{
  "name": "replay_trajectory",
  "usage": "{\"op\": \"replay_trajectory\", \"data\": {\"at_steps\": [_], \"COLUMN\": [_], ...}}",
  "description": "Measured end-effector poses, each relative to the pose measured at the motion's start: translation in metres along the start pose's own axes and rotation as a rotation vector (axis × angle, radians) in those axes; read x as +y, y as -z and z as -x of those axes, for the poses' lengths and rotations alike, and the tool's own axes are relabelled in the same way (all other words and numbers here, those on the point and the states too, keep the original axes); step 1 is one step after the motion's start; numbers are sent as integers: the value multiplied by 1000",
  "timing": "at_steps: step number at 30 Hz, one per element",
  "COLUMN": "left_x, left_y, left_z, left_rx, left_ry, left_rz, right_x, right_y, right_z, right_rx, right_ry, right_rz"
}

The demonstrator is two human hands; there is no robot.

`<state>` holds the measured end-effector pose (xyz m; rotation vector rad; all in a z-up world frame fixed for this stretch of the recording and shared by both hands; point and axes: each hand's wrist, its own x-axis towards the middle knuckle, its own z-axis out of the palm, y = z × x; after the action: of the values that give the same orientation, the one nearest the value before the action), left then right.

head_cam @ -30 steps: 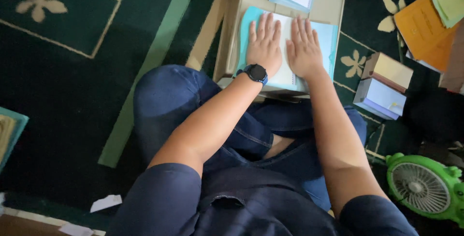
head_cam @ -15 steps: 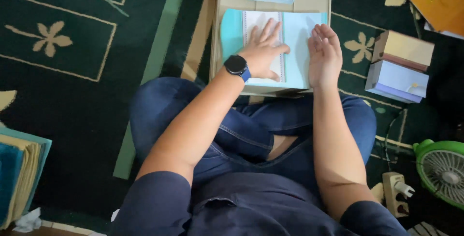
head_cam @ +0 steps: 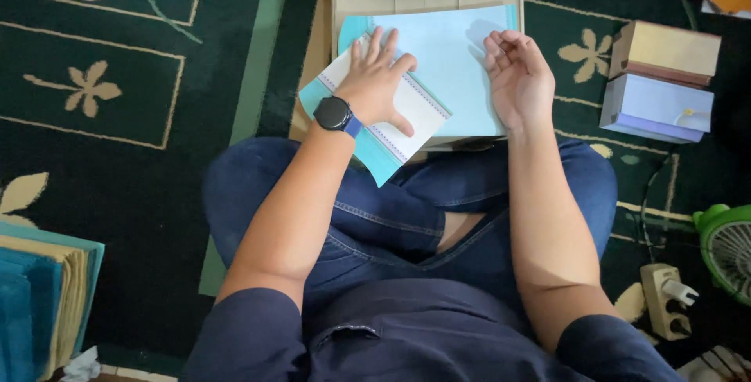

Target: The person sits on the floor and assembles small booklets by inserting printed covers into light blue book blocks. They smooth the pages and covers by hand, then place the finished units into a stack on a small wooden table. The process is repeated for multiple units.

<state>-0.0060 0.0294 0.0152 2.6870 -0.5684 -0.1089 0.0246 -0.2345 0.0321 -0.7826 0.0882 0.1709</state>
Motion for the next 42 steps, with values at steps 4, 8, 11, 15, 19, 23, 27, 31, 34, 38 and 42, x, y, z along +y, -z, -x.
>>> {"op": "replay_trajectory", "data": {"at_steps": [4, 8, 11, 15, 19, 23, 27, 31, 34, 38, 42], "left_x": [3, 2, 2, -6, 3, 26, 18, 27, 28, 21, 15], "left_y": [0, 20, 42, 27, -11, -11, -48, -35, -41, -55, -59], "left_z": [-9, 4, 14, 4, -4, -5, -24, -21, -20, -26, -26], "left_rx": [-52, 151, 405, 659, 650, 531, 509, 373, 475, 514, 363], "left_ry": [63, 16, 74, 392, 365, 433, 304, 308, 313, 272, 229], "left_rz": [-66, 103, 316, 421, 515, -1, -179, -90, -55, -49, -170], "right_x": [-2, -1, 1, 12, 19, 24, 25, 15, 22, 39, 47], "right_y": [-7, -5, -1, -4, -43, -51, -43, -70, -69, -53, -51], "right_z": [3, 1, 1, 7, 33, 42, 40, 54, 56, 21, -22], "right_rx": [1, -18, -21, -207, -307, -306, -289, -582, -573, -674, -722], "right_ry": [-8, -20, 3, 79, 158, 332, 334, 303, 353, 550, 558], "right_rz": [20, 19, 134, 540, 1105, 1402, 1464, 1487, 1756, 1971, 2049]}}
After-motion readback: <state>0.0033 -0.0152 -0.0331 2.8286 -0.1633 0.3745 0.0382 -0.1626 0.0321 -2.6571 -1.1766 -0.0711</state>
